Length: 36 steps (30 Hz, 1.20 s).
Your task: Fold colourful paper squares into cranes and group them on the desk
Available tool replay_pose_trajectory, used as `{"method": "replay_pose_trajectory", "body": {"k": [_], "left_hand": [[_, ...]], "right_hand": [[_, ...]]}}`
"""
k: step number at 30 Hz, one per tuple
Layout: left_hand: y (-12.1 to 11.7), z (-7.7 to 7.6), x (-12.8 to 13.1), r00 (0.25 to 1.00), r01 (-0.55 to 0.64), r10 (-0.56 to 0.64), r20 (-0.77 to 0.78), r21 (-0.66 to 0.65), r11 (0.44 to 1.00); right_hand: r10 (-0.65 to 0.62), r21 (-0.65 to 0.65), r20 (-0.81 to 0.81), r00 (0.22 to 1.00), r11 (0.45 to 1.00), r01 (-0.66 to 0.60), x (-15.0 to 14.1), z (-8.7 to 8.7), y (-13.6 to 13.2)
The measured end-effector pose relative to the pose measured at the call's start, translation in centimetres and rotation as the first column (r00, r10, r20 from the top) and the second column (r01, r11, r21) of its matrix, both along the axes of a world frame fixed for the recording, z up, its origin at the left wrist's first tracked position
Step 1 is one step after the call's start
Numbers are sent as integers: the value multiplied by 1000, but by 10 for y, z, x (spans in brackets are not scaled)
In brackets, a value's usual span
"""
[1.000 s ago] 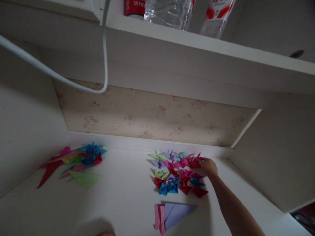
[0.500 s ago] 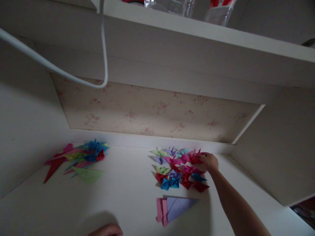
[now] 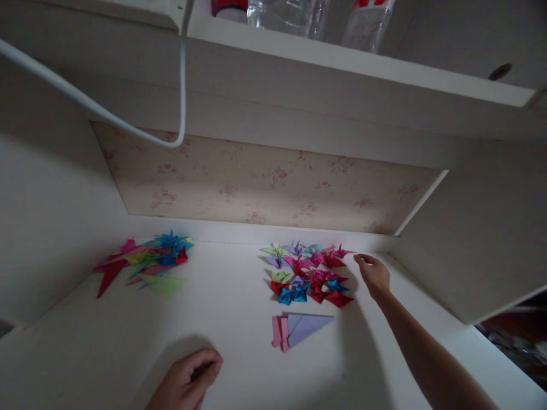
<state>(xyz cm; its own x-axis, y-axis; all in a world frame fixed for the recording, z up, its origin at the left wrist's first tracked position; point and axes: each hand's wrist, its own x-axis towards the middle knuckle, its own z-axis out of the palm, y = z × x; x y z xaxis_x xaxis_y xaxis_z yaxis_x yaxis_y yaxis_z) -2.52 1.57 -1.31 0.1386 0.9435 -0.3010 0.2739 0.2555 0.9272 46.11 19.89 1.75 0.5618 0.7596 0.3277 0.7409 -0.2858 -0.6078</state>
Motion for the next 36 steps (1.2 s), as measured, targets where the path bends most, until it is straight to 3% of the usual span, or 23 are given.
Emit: {"method": "replay_pose_trajectory", "body": {"k": [5, 9, 12, 15, 17, 22, 25, 29, 36], "left_hand": [[-3, 3, -3, 1000, 16, -17, 9, 82, 996], [-6, 7, -3, 999, 8, -17, 51, 157, 988], [-9, 9, -2, 997, -26, 12, 75, 191, 981], [-10, 12, -2, 994, -38, 17, 107, 196, 980], [-9, 14, -4, 998, -15, 1, 68, 205, 979], [16, 25, -30, 944, 52, 52, -327, 302, 952], [47, 31, -59, 873, 42, 141, -467, 359, 932], [86, 37, -97, 722, 56, 259, -642, 427, 903], [125, 31, -134, 575, 187, 192, -795, 356, 916]], "right_hand": [[79, 52, -187, 979, 996, -70, -37, -3, -82], [220, 20, -472, 854, 971, -239, -93, -16, -153], [380, -24, -559, 737, 881, -473, -141, -24, -193], [535, -19, -521, 665, 772, -635, -184, -26, -221], [586, -41, -453, 672, 739, -673, -206, -25, -232], [649, -158, -179, 739, 723, -673, -225, -23, -241], [614, -145, -205, 762, 751, -644, -222, -24, -239], [633, -159, -163, 756, 740, -654, -221, -25, -237], [644, -164, -145, 751, 733, -660, -223, -19, -238]]}}
